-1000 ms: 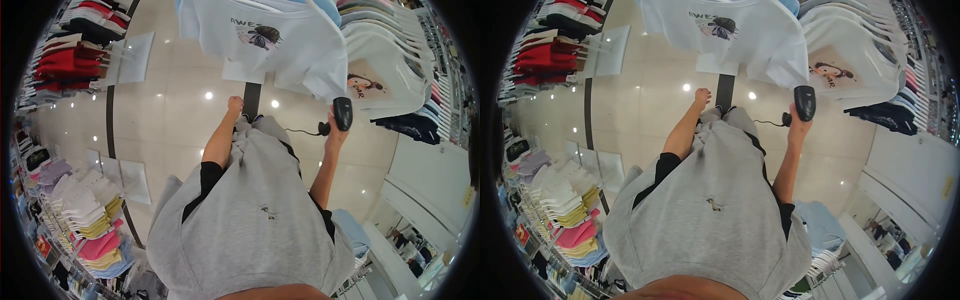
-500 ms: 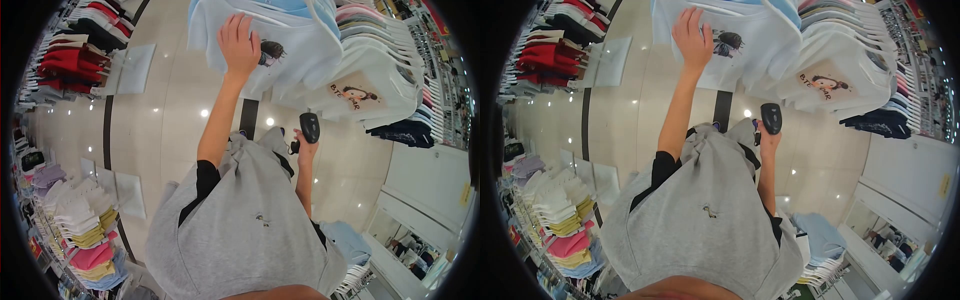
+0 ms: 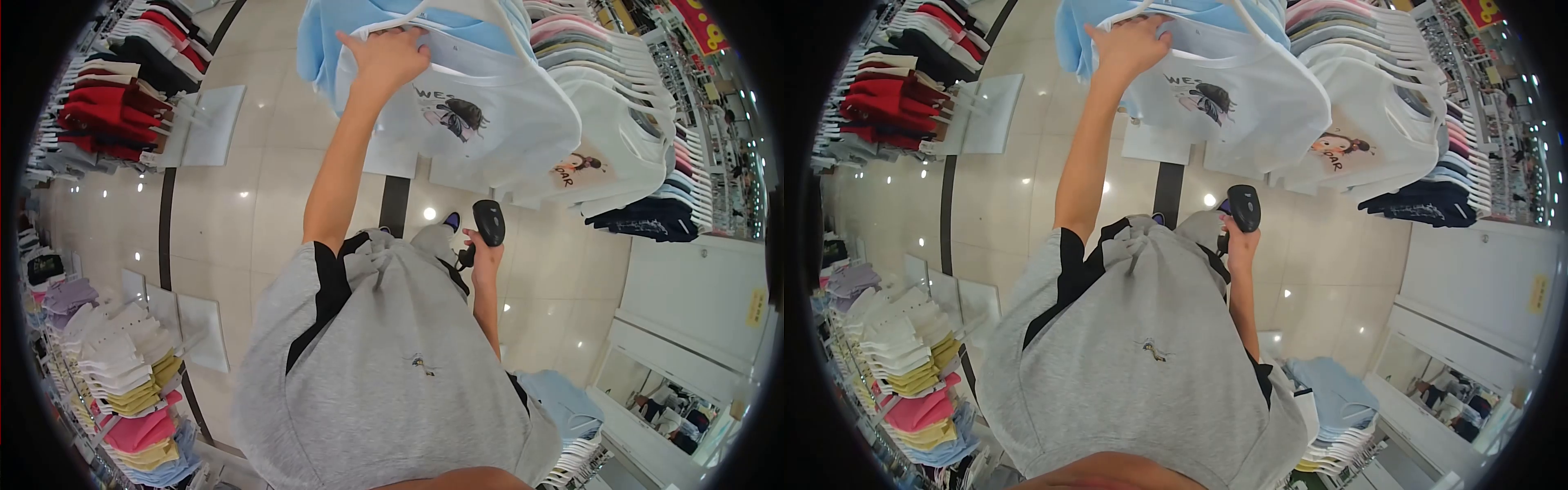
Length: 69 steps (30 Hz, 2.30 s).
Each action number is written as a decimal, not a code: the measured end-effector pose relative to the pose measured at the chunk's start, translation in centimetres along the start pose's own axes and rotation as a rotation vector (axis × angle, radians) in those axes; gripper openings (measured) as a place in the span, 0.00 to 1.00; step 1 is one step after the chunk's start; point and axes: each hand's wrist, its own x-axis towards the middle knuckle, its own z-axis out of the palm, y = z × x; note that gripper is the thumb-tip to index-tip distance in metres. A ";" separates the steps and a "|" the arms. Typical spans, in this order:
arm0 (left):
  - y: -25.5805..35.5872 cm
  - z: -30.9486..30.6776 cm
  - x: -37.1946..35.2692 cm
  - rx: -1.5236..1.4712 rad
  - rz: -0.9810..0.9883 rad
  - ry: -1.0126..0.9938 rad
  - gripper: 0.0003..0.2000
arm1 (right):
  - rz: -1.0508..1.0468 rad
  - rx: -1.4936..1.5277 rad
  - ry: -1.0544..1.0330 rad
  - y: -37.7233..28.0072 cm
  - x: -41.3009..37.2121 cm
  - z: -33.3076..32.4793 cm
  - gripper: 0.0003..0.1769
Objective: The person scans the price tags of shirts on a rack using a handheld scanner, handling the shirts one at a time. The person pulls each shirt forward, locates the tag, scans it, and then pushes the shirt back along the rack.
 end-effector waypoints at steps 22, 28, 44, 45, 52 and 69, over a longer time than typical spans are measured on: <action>-0.1 -1.9 2.3 -0.841 0.152 -0.666 0.24 | -0.039 -0.162 -0.230 3.2 1.2 3.6 0.08; 1.7 -2.0 1.2 -1.474 0.273 -0.707 0.37 | -0.048 -0.150 -0.203 2.8 -0.7 4.2 0.12; 4.3 2.3 -1.3 -2.931 -0.139 -0.053 0.24 | -0.055 -0.116 -0.175 1.7 1.0 4.1 0.09; 4.6 0.9 -1.2 -2.947 -0.132 -0.050 0.22 | -0.046 -0.111 -0.165 1.5 0.8 4.2 0.09; 4.2 -1.3 -2.7 -2.945 -0.204 -0.231 0.22 | -0.146 -0.143 -0.144 0.5 0.1 4.3 0.09; 5.3 -4.6 -9.9 -2.151 -0.816 -0.267 0.13 | -0.124 0.012 -0.237 -6.6 -2.5 3.4 0.24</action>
